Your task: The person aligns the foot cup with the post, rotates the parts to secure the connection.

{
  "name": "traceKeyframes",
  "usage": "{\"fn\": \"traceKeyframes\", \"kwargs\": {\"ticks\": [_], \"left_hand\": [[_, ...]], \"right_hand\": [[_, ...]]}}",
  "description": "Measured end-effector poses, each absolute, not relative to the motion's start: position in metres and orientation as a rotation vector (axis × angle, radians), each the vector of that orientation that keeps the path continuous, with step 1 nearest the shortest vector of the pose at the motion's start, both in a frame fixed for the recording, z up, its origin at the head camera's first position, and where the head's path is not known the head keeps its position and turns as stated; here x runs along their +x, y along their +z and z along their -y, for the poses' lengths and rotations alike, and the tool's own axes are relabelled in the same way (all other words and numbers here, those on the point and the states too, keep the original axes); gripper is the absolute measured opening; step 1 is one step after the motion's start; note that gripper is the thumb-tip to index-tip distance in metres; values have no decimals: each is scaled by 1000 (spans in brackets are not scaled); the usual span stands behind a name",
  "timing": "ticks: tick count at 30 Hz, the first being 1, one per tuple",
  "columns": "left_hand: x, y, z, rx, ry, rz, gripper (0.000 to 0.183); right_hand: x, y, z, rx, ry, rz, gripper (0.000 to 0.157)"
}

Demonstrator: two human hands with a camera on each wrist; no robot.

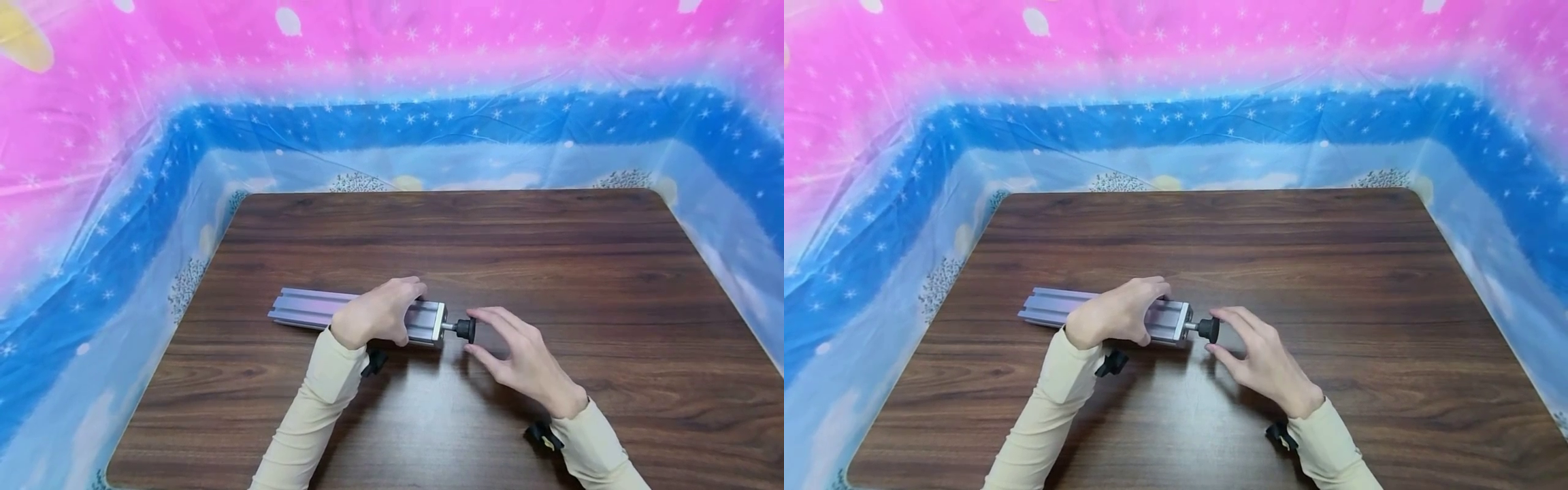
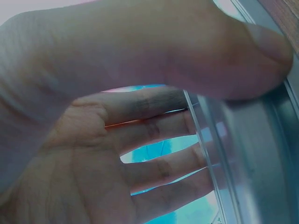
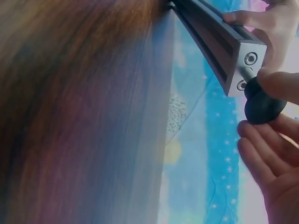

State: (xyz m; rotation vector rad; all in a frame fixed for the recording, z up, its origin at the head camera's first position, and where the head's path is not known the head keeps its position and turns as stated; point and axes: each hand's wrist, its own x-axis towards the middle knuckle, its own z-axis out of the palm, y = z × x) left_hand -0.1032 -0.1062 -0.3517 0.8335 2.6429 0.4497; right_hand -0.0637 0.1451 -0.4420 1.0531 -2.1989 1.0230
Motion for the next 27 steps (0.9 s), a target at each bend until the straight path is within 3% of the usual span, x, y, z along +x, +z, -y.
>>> {"fn": "traceKeyframes", "kwargs": {"ticks": [14,23,27], "left_hand": [[-102,-353,108,825,443,-2646,69],[-101,-356,108,857,468,-2655,61],[-100,-356,109,856,478,-2655,61]], "right_hand": [[-62,-444,-141,818,1074,2457,18],[-59,-444,-137,667,1090,2548,17],[-60,-444,-135,661,1091,2572,30]]}}
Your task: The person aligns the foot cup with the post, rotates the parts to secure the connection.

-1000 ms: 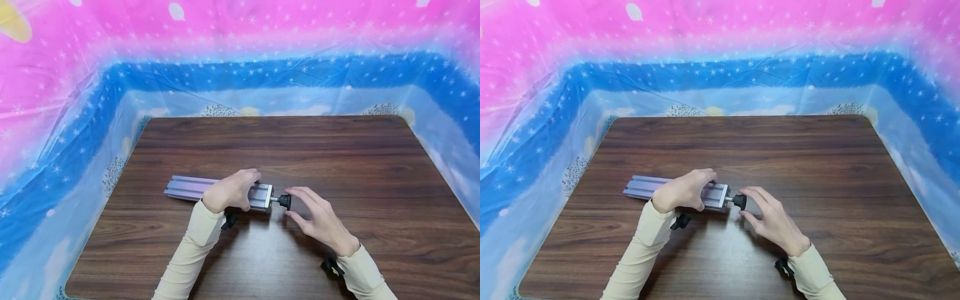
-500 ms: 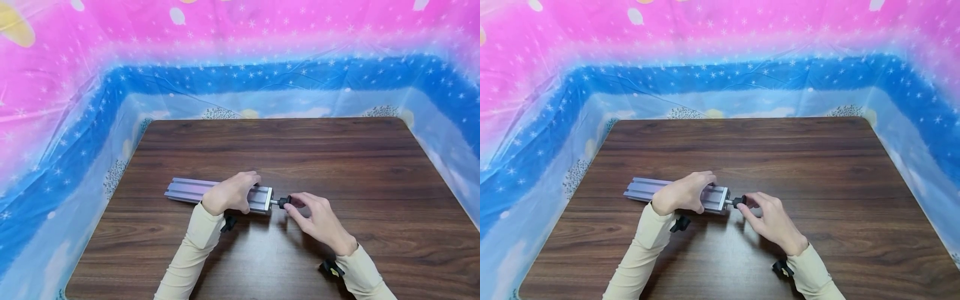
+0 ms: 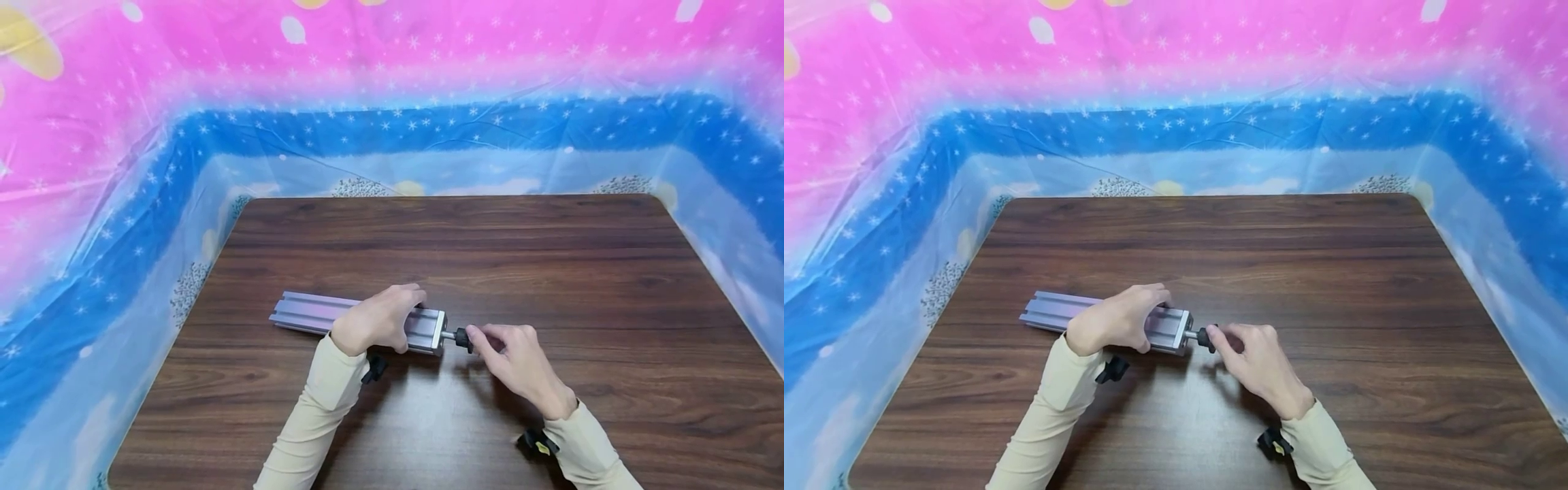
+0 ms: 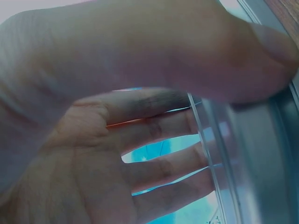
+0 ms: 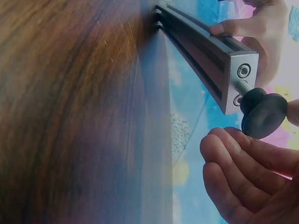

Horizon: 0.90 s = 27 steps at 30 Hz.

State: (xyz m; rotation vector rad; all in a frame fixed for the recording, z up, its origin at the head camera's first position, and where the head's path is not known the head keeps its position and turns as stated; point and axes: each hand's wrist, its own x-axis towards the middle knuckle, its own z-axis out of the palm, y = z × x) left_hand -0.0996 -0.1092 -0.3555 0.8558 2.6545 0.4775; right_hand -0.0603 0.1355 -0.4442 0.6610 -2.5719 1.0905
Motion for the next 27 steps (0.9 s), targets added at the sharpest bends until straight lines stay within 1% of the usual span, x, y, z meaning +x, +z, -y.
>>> {"fn": "traceKeyframes", "kwargs": {"ticks": [4,7,9,11,12,16,17,19,23,27], "left_hand": [[-100,-356,109,858,490,-2662,60],[-100,-356,109,853,500,-2667,59],[-100,-356,110,847,499,-2666,60],[-99,-355,110,841,495,-2666,61],[-99,-355,110,839,496,-2666,62],[-99,-354,111,831,489,-2672,66],[-99,-354,111,831,487,-2672,66],[-99,-354,111,832,486,-2673,65],[-98,-353,111,846,487,-2677,64],[-98,-354,110,864,494,-2684,63]], "right_hand": [[-61,-444,-135,645,1110,2629,42],[-61,-442,-135,630,1107,2653,43],[-60,-441,-136,632,1123,2645,35],[-59,-440,-137,654,1101,2611,22],[-58,-440,-138,678,1096,2583,23],[-56,-441,-140,850,1053,2457,69],[-56,-441,-139,906,1054,2415,76],[-56,-443,-139,993,1046,2356,81],[-57,-446,-137,1084,1017,2261,68],[-58,-448,-137,1087,986,2187,56]]}}
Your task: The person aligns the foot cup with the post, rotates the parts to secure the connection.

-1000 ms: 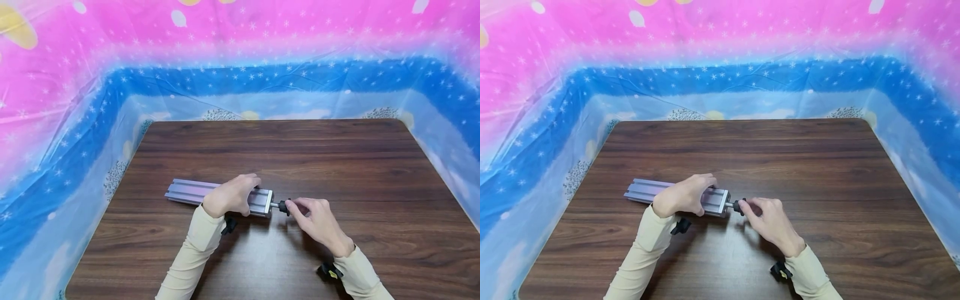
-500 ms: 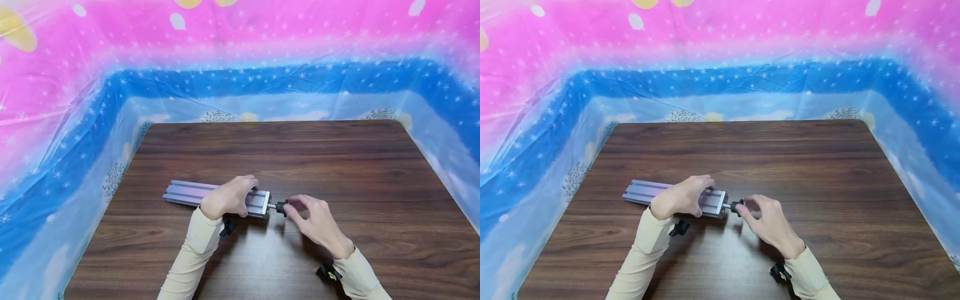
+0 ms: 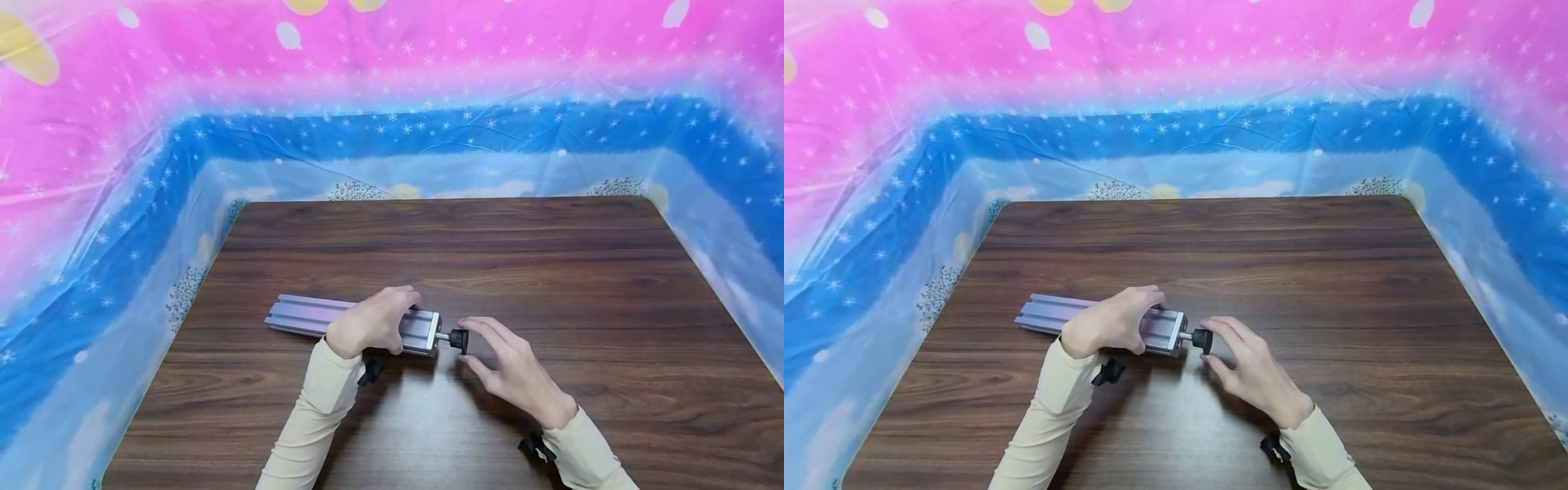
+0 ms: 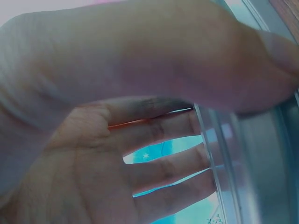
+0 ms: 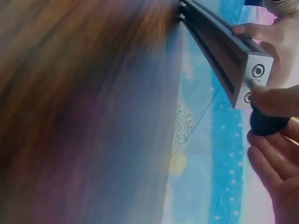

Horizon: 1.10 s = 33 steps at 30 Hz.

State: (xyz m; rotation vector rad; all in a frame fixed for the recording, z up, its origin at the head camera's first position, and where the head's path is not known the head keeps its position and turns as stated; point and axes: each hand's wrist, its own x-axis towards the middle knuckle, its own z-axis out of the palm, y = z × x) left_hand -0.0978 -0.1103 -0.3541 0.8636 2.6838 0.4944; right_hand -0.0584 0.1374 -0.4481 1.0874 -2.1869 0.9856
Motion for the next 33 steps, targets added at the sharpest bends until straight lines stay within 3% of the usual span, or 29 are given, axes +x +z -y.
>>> {"fn": "traceKeyframes", "kwargs": {"ticks": [9,17,21,28,33], "left_hand": [[-98,-354,110,853,490,-2689,62],[-97,-353,109,836,481,-2676,61],[-96,-353,109,838,484,-2677,60],[-95,-353,108,811,478,-2680,61],[-94,-353,107,798,478,-2674,61]], "right_hand": [[-61,-450,-138,1012,977,2229,37],[-59,-450,-135,885,1074,2412,7],[-58,-448,-134,838,1065,2466,11],[-59,-445,-134,814,944,2486,38],[-58,-445,-134,778,947,2545,45]]}}
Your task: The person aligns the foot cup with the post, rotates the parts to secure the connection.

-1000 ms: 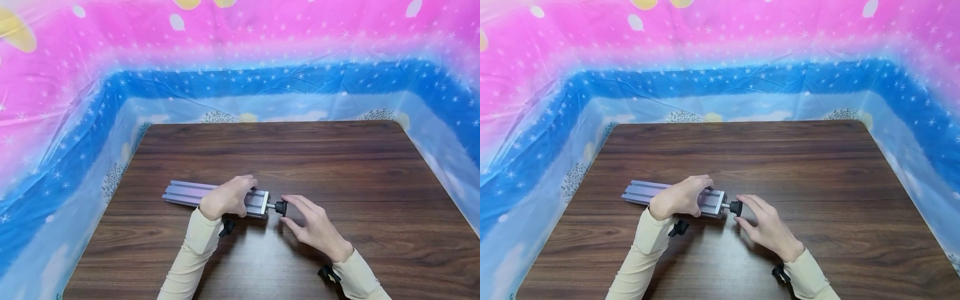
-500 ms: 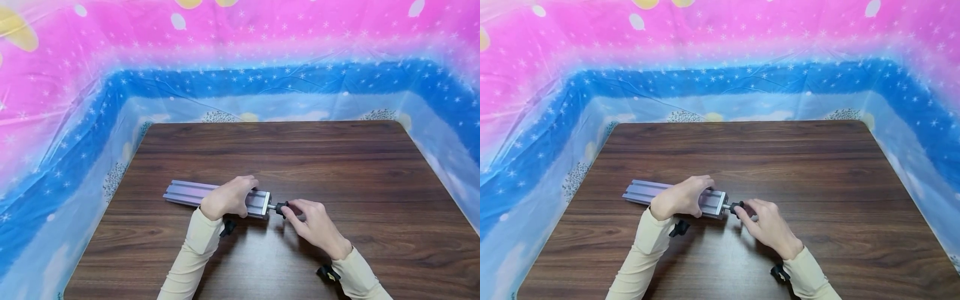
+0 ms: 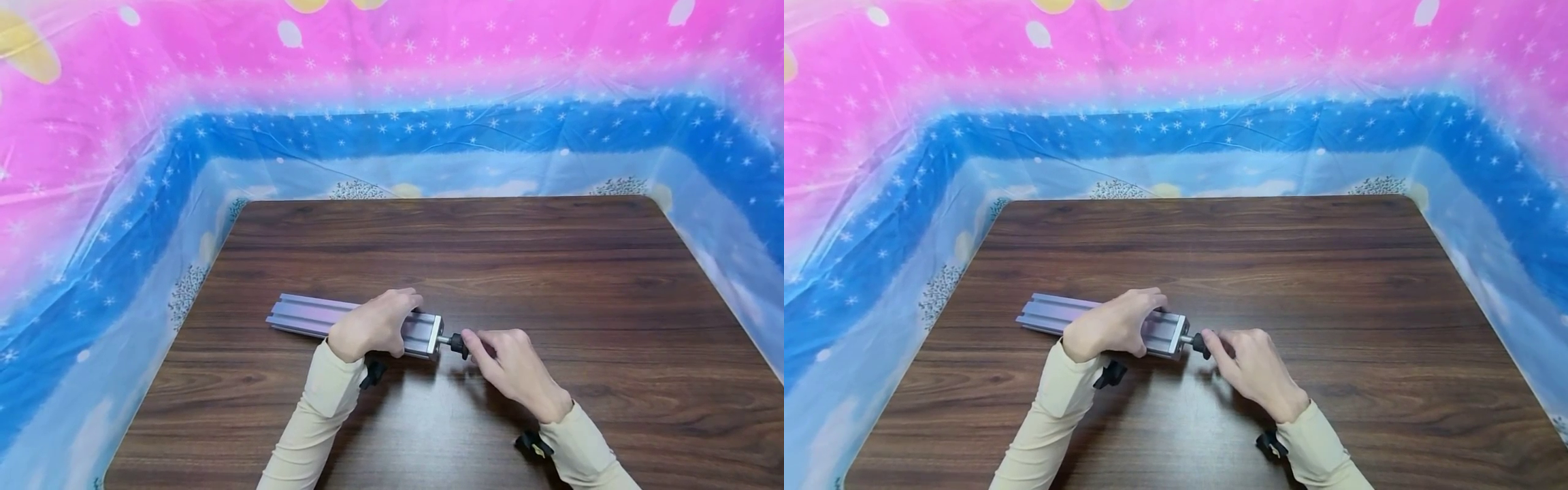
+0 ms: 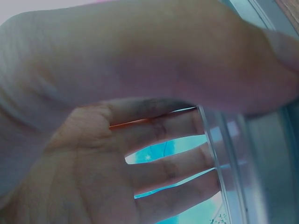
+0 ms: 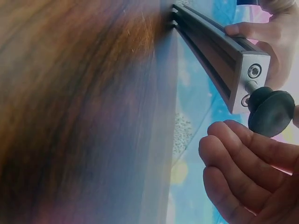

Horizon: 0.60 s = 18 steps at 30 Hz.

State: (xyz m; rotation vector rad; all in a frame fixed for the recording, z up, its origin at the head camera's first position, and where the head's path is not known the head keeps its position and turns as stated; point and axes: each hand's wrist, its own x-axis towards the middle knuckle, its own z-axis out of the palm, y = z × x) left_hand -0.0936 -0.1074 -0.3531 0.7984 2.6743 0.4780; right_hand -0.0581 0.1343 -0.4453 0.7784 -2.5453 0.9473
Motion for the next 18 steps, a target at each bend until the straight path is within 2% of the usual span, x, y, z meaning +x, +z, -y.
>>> {"fn": "traceKeyframes", "kwargs": {"ticks": [3,7,8,10,12,14,18], "left_hand": [[-93,-353,107,798,474,-2675,61],[-93,-354,105,806,474,-2677,61],[-93,-354,105,806,472,-2677,61],[-93,-353,105,803,469,-2679,62],[-93,-353,105,802,465,-2681,63],[-92,-353,106,802,465,-2684,63],[-92,-352,108,812,467,-2686,62]], "right_hand": [[-57,-444,-136,754,952,2579,42],[-56,-444,-141,812,961,2545,17],[-55,-444,-142,846,963,2526,26],[-53,-445,-143,929,957,2494,52],[-52,-445,-142,1000,952,2461,67],[-50,-445,-141,1033,940,2428,69],[-49,-444,-138,1035,923,2390,58]]}}
